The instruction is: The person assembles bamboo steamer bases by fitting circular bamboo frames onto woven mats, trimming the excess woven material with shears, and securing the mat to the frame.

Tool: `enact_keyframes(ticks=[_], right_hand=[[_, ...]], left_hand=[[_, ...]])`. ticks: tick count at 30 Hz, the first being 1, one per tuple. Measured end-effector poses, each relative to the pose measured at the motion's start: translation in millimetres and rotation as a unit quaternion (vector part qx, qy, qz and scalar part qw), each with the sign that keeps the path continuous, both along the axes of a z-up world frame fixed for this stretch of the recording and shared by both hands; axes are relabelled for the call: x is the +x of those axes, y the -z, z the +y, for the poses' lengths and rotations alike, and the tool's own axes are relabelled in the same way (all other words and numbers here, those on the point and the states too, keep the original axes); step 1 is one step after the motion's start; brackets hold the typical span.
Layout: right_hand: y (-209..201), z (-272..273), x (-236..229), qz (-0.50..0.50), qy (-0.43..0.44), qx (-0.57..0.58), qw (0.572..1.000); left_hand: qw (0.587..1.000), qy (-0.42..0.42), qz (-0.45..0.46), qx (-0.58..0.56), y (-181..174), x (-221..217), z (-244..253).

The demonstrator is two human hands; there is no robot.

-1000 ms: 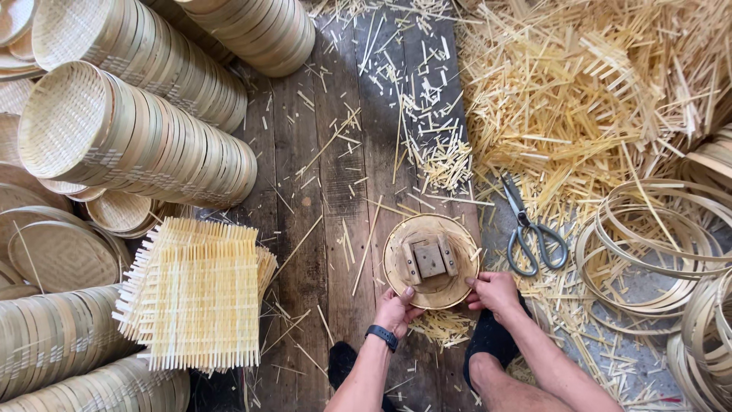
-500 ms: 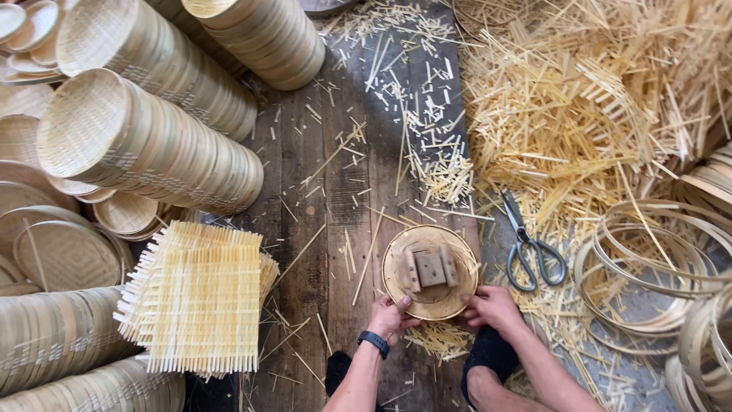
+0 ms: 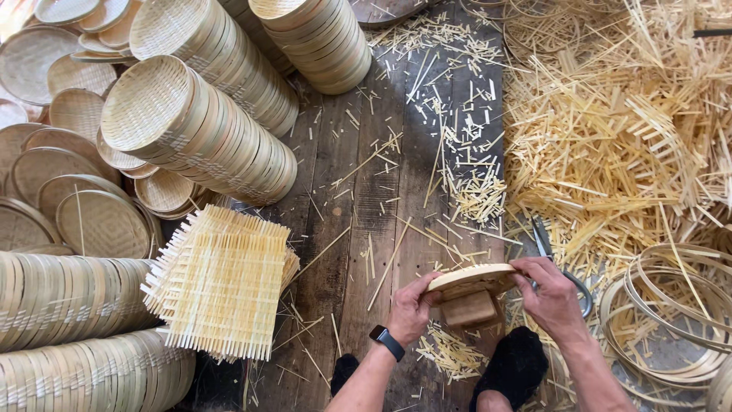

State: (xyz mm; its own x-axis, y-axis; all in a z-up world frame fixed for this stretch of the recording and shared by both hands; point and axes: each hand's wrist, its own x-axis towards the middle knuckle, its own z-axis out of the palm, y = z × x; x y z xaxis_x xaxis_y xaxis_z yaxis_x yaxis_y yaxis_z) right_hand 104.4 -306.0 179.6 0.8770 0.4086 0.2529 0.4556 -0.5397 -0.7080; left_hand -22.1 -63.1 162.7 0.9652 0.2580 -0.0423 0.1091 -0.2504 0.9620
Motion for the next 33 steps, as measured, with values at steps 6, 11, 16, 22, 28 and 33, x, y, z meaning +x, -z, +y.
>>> enact_keyframes(ticks=[6,11,16,22,28,33], right_hand=[[21,-10,0,0.063,0.026,-0.019,0.997],[26,-17,-3,0.056,0.047,-0.043,0.996],[29,-14,-11,0.043,0.079,-0.040,0.995],[55,8,-42,0.347,-0.002,-0.025,0.938],[55,35,-56,0.482,0.147,0.116,0.856],[29,57,-73,0.628,0.150,0.333,0.687]], left_hand=[[0.999,0.009,-0.029,0.015,-3,-2,1],[0.996,0.004,-0.069,0.056,-6,-2,-6],[0.996,0.010,-0.063,0.064,-19,1,-9],[0.994,-0.029,0.025,0.098,-49,8,-22],[0.984,-0.035,-0.097,0.145,-48,14,-23],[0.984,-0.031,-0.020,0.172,-45,22,-28]])
